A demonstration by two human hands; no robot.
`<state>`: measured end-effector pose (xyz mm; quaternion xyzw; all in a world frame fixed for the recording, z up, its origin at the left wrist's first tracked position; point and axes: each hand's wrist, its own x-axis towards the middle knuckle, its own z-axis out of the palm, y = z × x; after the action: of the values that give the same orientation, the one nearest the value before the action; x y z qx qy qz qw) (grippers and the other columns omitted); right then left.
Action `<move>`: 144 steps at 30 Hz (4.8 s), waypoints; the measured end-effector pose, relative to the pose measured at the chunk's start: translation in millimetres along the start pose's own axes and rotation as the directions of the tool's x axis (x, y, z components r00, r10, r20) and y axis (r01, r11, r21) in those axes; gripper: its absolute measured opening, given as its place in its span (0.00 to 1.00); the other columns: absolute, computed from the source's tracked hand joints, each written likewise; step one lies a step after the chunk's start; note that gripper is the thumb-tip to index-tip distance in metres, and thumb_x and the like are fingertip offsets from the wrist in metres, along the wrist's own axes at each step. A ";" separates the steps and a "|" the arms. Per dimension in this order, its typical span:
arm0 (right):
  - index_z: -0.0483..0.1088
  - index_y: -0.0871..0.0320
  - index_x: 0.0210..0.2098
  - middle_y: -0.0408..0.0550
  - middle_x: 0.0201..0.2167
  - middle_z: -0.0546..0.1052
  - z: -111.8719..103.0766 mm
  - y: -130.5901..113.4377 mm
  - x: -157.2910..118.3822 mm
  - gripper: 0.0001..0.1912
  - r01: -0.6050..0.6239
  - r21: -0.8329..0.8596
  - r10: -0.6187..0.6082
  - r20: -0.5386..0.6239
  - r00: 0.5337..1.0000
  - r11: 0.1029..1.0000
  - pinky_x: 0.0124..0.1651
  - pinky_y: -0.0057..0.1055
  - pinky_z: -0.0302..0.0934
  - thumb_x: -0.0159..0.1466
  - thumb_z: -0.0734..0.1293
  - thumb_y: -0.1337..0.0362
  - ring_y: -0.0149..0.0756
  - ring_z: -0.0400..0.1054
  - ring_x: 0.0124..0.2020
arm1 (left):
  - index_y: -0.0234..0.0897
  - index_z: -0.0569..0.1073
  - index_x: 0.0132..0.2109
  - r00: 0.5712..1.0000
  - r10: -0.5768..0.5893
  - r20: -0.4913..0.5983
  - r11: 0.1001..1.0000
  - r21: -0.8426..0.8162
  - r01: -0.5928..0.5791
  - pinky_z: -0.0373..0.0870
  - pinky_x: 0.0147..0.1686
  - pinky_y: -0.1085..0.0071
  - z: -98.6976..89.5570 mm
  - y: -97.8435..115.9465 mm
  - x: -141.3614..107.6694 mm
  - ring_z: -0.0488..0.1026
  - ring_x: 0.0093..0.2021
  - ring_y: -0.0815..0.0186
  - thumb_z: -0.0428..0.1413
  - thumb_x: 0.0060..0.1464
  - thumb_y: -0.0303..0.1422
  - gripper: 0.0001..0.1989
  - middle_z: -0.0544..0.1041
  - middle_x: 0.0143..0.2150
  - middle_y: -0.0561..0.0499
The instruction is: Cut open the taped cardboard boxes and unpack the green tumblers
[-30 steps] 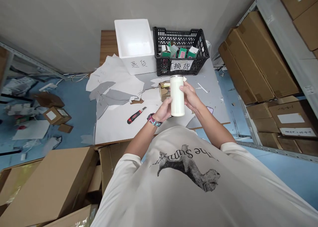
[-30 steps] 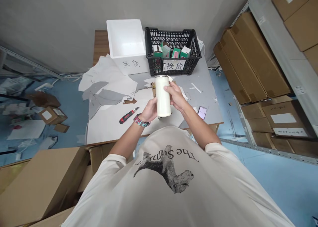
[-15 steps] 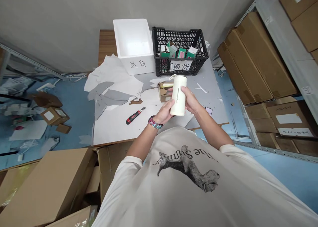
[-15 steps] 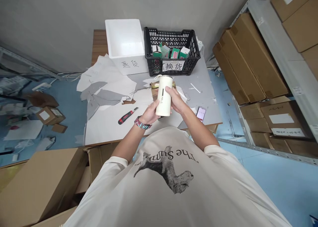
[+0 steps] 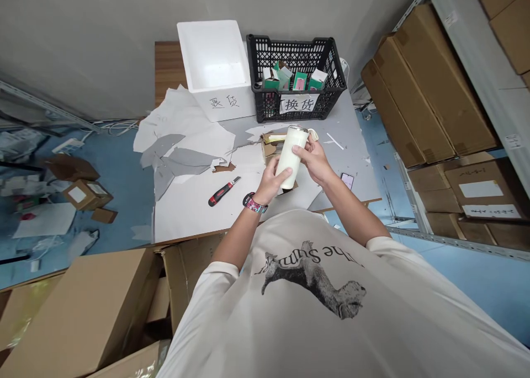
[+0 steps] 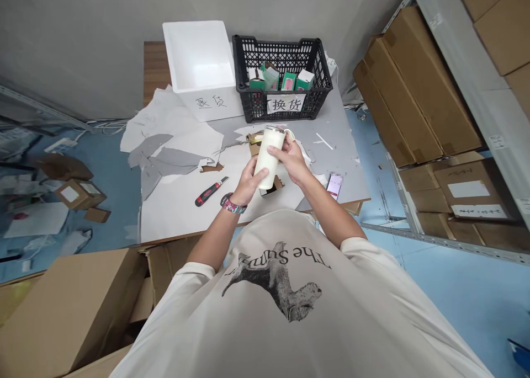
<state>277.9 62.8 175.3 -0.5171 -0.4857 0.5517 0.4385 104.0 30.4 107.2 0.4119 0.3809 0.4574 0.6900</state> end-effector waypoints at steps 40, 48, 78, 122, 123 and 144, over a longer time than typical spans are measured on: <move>0.81 0.46 0.66 0.53 0.59 0.84 -59.6 29.6 -57.9 0.44 0.110 -0.231 -0.172 -0.267 0.948 0.967 0.66 0.63 0.82 0.55 0.89 0.42 0.64 0.79 0.66 | 0.47 0.82 0.66 0.956 -0.068 0.285 0.383 0.892 -0.239 0.77 0.70 0.35 -65.8 -41.6 -19.6 0.73 0.75 0.32 0.80 0.50 0.34 0.36 0.72 0.81 0.38; 0.83 0.47 0.61 0.48 0.50 0.84 -32.4 47.8 -70.8 0.38 0.031 -0.256 -0.094 -0.241 0.966 0.966 0.61 0.57 0.83 0.54 0.87 0.45 0.54 0.79 0.56 | 0.46 0.71 0.53 0.977 -0.057 0.203 0.538 0.831 -0.142 0.78 0.64 0.49 -77.1 -62.9 -19.3 0.83 0.65 0.42 0.73 0.55 0.30 0.24 0.83 0.70 0.39; 0.83 0.57 0.57 0.65 0.59 0.82 14.4 146.3 -55.1 0.17 0.190 -0.898 -0.075 0.175 0.982 0.397 0.63 0.54 0.72 0.77 0.75 0.53 0.62 0.70 0.60 | 0.47 0.67 0.53 0.987 0.157 0.029 0.645 0.754 -0.124 0.83 0.63 0.56 -81.8 -119.3 -27.3 0.87 0.66 0.51 0.73 0.55 0.31 0.27 0.85 0.69 0.42; 0.62 0.48 0.84 0.58 0.76 0.73 -95.5 -59.1 161.9 0.51 0.429 -0.748 -0.302 0.313 0.901 0.506 0.70 0.62 0.74 0.67 0.80 0.51 0.71 0.70 0.75 | 0.42 0.79 0.68 0.907 0.344 0.241 0.481 0.785 -0.391 0.84 0.63 0.50 -39.4 114.5 224.6 0.86 0.63 0.40 0.77 0.52 0.48 0.40 0.88 0.56 0.45; 0.60 0.50 0.84 0.58 0.76 0.72 -107.3 -70.0 198.0 0.50 0.446 -0.763 -0.332 0.316 0.889 0.467 0.71 0.63 0.73 0.69 0.79 0.51 0.71 0.69 0.75 | 0.40 0.78 0.68 0.891 0.379 0.247 0.464 0.783 -0.415 0.83 0.64 0.50 -34.2 125.5 262.4 0.86 0.63 0.41 0.76 0.54 0.48 0.39 0.87 0.55 0.45; 0.70 0.56 0.70 0.58 0.61 0.82 -160.6 70.5 411.2 0.41 0.247 -0.714 -0.048 0.286 0.957 0.655 0.69 0.58 0.74 0.60 0.82 0.60 0.58 0.77 0.61 | 0.35 0.75 0.67 0.999 0.001 0.053 0.567 0.823 -0.044 0.81 0.72 0.41 -65.1 -23.6 494.4 0.86 0.61 0.39 0.78 0.48 0.31 0.41 0.86 0.53 0.41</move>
<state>406.1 471.4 47.1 -0.5377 -0.7583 0.3267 0.1706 196.8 506.2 -12.2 0.7008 0.5287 0.2269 0.4217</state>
